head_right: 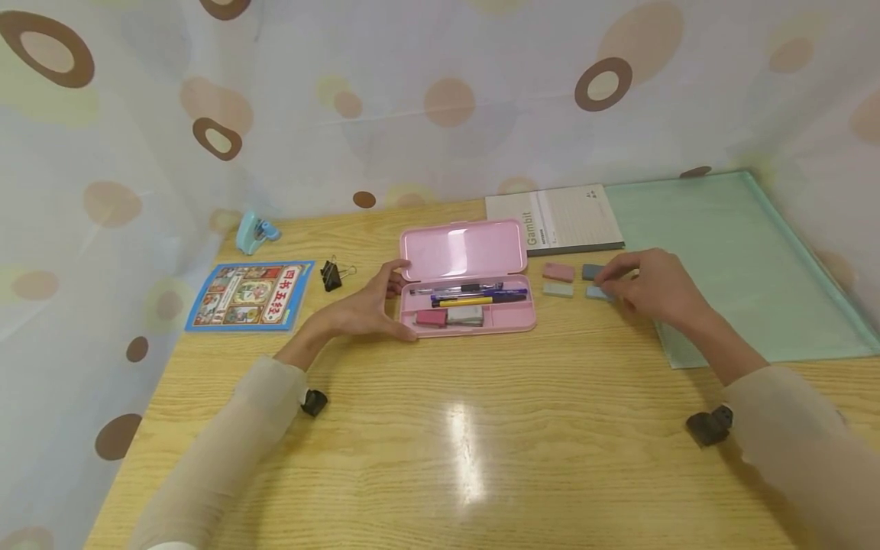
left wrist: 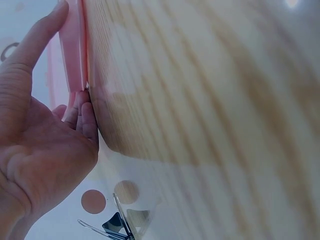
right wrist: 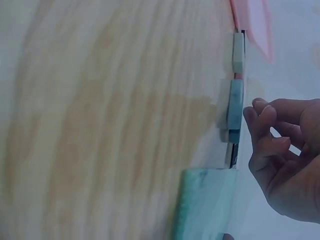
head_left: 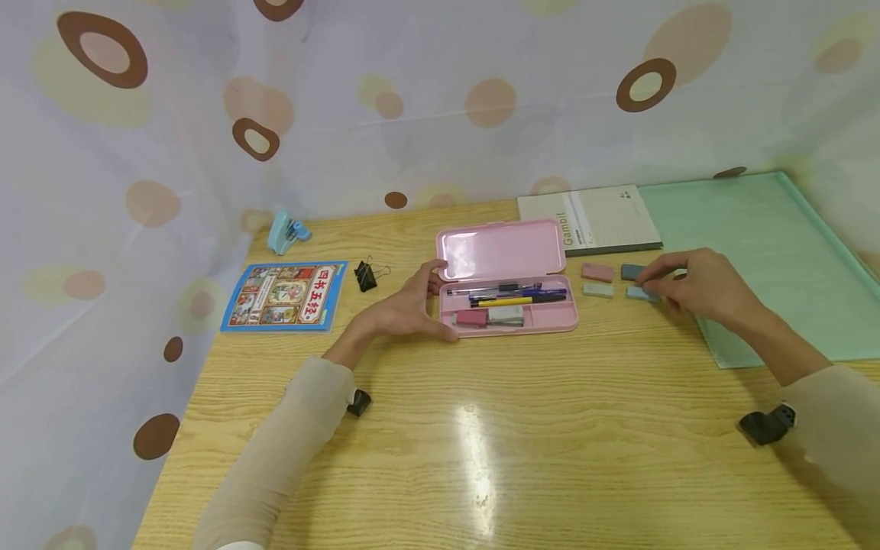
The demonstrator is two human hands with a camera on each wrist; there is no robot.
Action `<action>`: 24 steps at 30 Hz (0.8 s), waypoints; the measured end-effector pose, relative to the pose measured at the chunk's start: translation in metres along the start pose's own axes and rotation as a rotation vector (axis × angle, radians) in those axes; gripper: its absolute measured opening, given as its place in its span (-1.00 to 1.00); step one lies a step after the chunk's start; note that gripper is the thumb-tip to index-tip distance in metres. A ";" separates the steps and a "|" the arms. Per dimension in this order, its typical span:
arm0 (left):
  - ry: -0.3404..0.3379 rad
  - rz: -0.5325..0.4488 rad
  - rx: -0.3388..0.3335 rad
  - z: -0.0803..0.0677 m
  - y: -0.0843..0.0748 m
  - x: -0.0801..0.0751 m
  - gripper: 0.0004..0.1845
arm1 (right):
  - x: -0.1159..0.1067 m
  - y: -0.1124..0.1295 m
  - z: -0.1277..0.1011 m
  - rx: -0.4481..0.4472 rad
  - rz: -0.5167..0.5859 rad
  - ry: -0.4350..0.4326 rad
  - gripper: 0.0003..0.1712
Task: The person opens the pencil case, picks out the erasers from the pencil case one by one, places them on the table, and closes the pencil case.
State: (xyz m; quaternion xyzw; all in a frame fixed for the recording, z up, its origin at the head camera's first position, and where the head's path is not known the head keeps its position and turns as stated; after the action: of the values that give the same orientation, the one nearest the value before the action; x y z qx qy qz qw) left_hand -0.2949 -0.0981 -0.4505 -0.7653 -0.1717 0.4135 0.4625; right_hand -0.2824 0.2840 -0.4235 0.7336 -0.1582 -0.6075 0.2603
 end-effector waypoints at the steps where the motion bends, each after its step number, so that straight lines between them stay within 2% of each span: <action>1: 0.000 -0.001 -0.001 0.000 0.000 0.000 0.32 | -0.001 0.002 0.001 -0.004 0.001 -0.008 -0.76; 6: -0.001 0.001 -0.006 0.000 0.000 0.000 0.31 | 0.006 0.017 0.004 -0.043 0.057 0.004 -0.73; 9: 0.003 0.007 -0.001 0.001 0.001 0.000 0.31 | 0.019 0.031 0.007 -0.062 0.129 0.047 -0.70; 16: 0.005 0.009 -0.009 0.001 0.001 0.000 0.31 | 0.054 0.079 0.008 -0.157 0.284 0.186 -0.69; 19: 0.003 0.006 -0.009 0.001 0.000 0.000 0.31 | 0.066 0.096 0.010 -0.170 0.310 0.217 -0.71; 24: 0.004 0.002 -0.005 0.002 0.000 0.000 0.31 | 0.079 0.121 0.017 -0.241 0.276 0.206 -0.74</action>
State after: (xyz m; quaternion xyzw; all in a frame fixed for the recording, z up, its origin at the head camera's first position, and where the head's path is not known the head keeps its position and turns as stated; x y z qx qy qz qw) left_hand -0.2960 -0.0971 -0.4510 -0.7674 -0.1710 0.4121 0.4605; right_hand -0.2718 0.1387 -0.4204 0.7266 -0.1561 -0.5025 0.4419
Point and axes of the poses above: each hand's wrist, its own z-axis towards the middle knuckle, its own x-axis out of the palm, y = z × x, the point moved 10 cm from there along z, towards the middle knuckle, and after that the axes turned 6 degrees about -z, right-handed, at the moved point
